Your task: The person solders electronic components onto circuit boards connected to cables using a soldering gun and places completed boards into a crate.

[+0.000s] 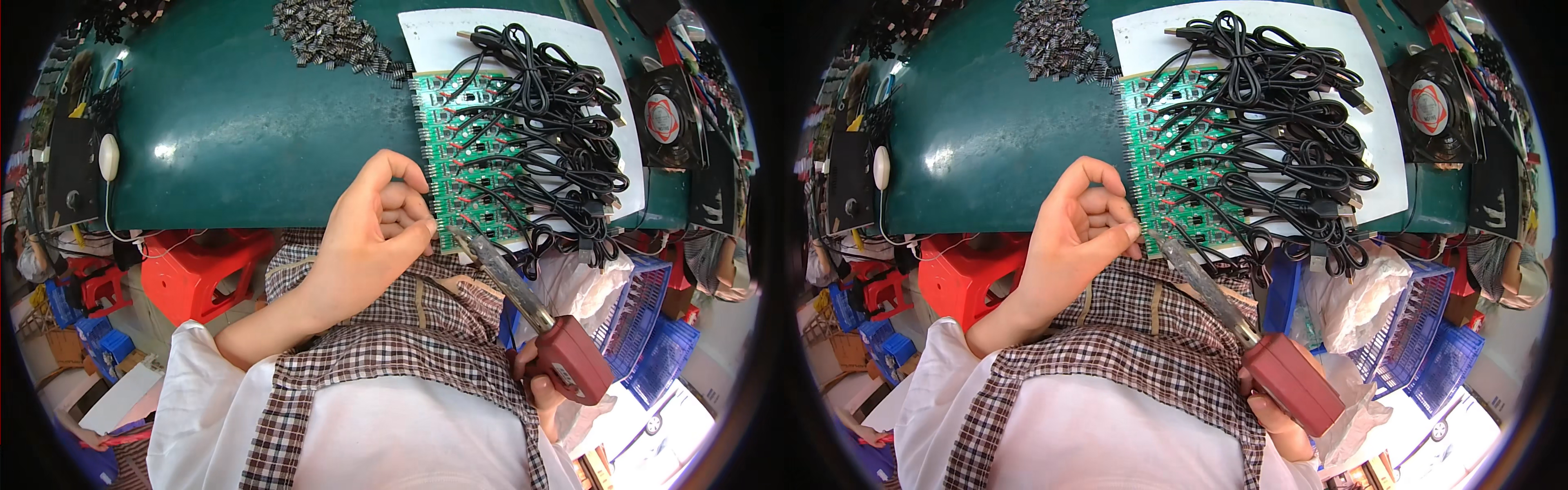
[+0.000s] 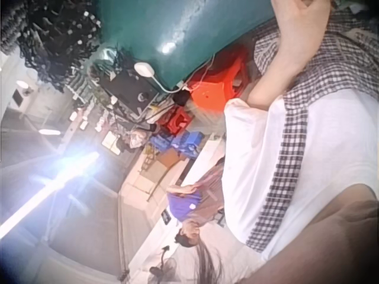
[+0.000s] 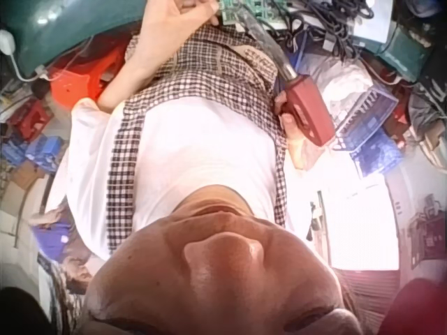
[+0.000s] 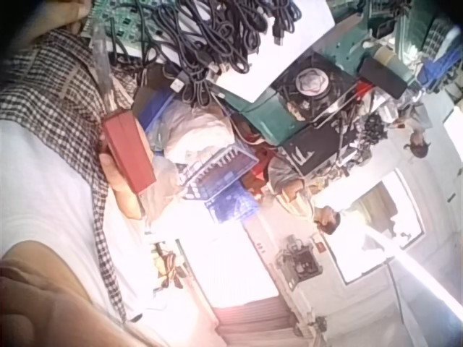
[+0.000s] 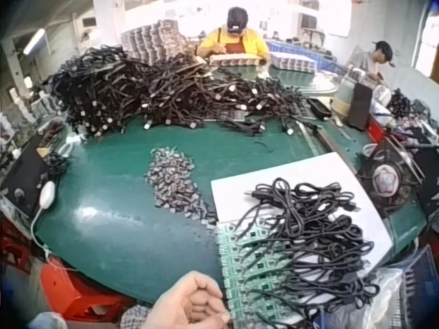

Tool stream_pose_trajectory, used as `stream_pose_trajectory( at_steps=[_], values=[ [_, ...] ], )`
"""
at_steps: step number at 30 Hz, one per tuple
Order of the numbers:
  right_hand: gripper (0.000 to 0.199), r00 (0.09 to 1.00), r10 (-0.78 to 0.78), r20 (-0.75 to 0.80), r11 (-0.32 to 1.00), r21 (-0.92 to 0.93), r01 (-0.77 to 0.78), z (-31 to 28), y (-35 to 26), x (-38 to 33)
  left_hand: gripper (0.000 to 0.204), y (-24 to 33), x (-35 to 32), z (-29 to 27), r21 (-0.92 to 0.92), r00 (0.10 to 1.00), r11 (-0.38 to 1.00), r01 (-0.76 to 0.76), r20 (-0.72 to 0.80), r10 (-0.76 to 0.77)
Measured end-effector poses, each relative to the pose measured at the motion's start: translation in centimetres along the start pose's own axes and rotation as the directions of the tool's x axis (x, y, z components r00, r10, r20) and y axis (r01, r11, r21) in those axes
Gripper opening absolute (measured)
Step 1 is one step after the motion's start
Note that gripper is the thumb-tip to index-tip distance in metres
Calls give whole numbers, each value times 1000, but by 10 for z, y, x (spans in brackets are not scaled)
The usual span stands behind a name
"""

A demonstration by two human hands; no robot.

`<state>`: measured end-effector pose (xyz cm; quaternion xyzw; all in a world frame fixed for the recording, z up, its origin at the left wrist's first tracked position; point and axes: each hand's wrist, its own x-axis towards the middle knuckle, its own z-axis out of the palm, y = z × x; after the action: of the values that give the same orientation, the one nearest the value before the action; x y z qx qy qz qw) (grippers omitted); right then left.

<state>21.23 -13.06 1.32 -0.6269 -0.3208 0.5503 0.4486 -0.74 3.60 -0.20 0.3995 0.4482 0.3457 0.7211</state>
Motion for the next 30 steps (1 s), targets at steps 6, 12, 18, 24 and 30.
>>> stream_pose_trajectory(
  at_steps=[6,12,18,24,30],
  values=[
    [56,994,-108,30,994,-22,108,-3,9,2,24,0,-1,1,3,1000,1000,-6,-1,6],
    [67,990,-124,64,985,125,116,-4,9,-6,23,14,7,-26,220,997,973,-62,52,52],
    [64,986,-162,35,979,134,156,1,11,-3,23,42,53,-92,855,850,496,-153,-141,507],
    [64,988,-155,25,981,118,151,4,8,-5,25,49,74,-101,945,810,326,-23,-174,560],
    [65,984,-169,55,979,123,161,3,7,-4,17,49,72,-117,955,819,293,-40,-137,557]
  ],
)
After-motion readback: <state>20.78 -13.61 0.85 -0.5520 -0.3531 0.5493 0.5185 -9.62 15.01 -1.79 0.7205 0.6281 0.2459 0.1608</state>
